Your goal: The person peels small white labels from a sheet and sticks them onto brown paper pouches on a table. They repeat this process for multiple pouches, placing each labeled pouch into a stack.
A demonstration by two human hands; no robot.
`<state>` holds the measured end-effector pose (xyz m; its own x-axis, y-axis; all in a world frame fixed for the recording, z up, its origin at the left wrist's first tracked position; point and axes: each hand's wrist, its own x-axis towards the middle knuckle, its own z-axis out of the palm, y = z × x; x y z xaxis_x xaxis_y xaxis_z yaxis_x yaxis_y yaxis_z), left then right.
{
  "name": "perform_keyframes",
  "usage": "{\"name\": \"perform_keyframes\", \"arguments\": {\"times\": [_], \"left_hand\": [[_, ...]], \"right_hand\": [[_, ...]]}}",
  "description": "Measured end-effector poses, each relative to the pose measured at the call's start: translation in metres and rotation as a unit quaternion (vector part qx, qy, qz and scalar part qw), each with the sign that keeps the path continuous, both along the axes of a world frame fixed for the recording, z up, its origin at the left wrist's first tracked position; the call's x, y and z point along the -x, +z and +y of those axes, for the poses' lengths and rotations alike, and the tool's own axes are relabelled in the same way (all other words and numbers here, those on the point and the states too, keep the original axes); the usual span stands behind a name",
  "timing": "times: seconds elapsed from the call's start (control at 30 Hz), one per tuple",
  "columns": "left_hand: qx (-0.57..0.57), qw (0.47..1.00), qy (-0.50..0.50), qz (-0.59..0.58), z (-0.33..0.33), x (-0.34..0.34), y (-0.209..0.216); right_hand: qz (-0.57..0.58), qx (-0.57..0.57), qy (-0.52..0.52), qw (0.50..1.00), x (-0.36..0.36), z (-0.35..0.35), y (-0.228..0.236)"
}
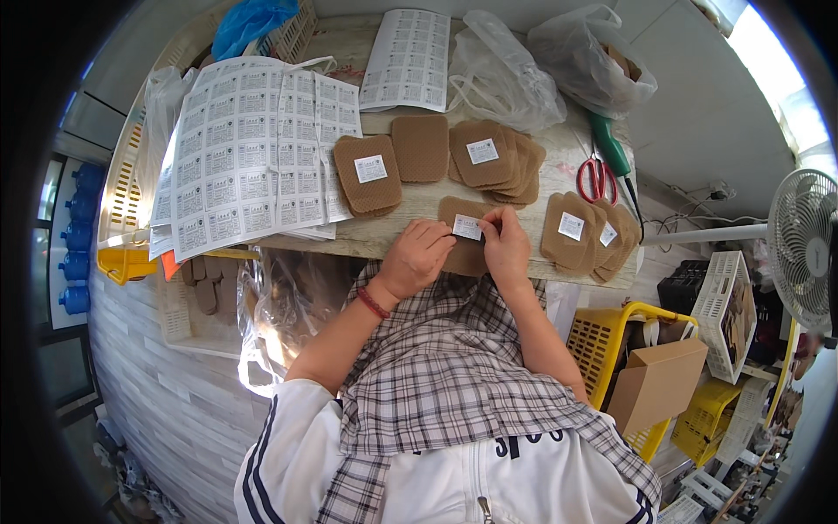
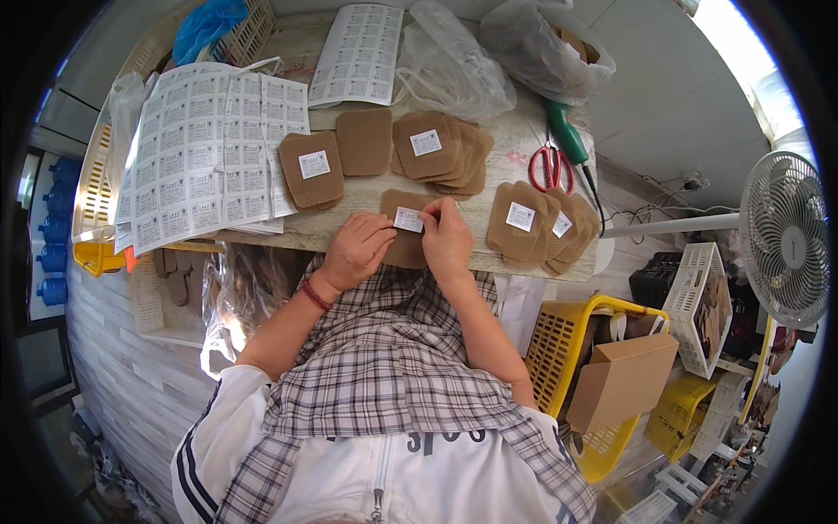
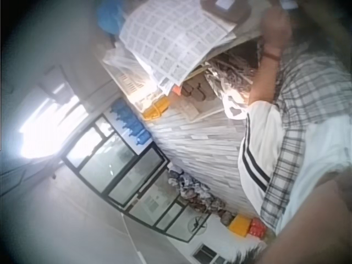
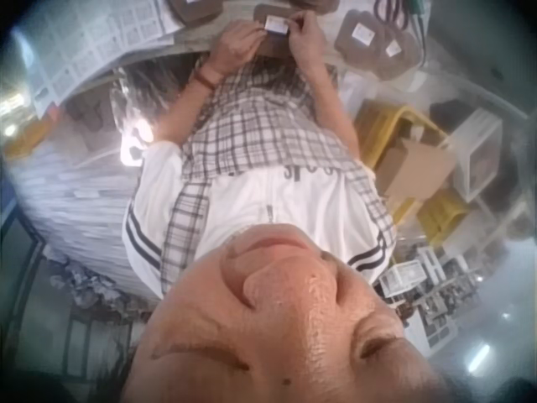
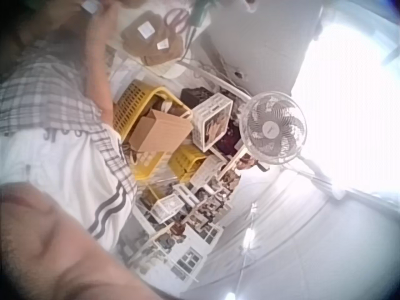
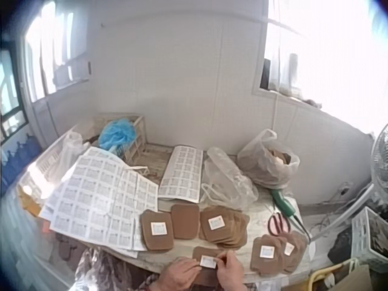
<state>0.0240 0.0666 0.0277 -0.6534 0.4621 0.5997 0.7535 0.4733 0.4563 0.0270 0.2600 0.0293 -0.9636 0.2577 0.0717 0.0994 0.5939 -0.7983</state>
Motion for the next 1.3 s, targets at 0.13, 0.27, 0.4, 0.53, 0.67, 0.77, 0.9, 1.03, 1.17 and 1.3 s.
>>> {"name": "perform_keyframes", "arguments": {"times": [0.13, 0.27, 0.4, 0.53, 0.67, 0.77, 0.9, 1.03, 1.17, 1.3], "left_hand": [[0.006, 1.0, -0.004, -0.004, 0.0, 0.0, 0.002], [0.005, 0.999, 0.007, -0.034, -0.001, -0.001, 0.003], [-0.001, 0.999, 0.013, -0.049, 0.0, -0.002, 0.004], [0.004, 0.999, 0.012, -0.051, -0.001, -0.001, 0.004], [0.008, 0.998, 0.012, -0.053, 0.0, -0.001, 0.005], [0.007, 0.998, 0.014, -0.058, 0.0, 0.0, 0.004], [0.008, 0.998, 0.015, -0.062, 0.0, 0.0, 0.004], [0.023, 0.998, 0.009, -0.049, 0.0, 0.0, 0.006], [0.052, 0.998, -0.005, -0.025, -0.001, 0.001, 0.004], [0.074, 0.997, -0.011, -0.011, -0.001, 0.002, 0.004]], "right_hand": [[0.004, -0.002, 0.002, 1.0, 0.0, -0.001, 0.0], [0.0, 0.0, 0.001, 1.0, 0.0, -0.001, 0.001], [-0.017, 0.039, 0.001, 0.999, 0.003, 0.003, -0.001], [-0.016, 0.064, 0.001, 0.998, 0.004, 0.008, -0.006], [-0.031, 0.046, -0.005, 0.998, 0.003, 0.006, -0.002], [-0.024, 0.028, -0.005, 0.999, 0.002, 0.003, 0.001], [0.001, -0.01, 0.001, 1.0, 0.001, 0.001, 0.001], [0.014, -0.041, 0.004, 0.999, -0.001, -0.001, 0.001], [0.024, -0.053, 0.006, 0.998, 0.0, -0.001, -0.001], [0.031, -0.072, 0.016, 0.997, -0.001, -0.003, -0.001]]}}
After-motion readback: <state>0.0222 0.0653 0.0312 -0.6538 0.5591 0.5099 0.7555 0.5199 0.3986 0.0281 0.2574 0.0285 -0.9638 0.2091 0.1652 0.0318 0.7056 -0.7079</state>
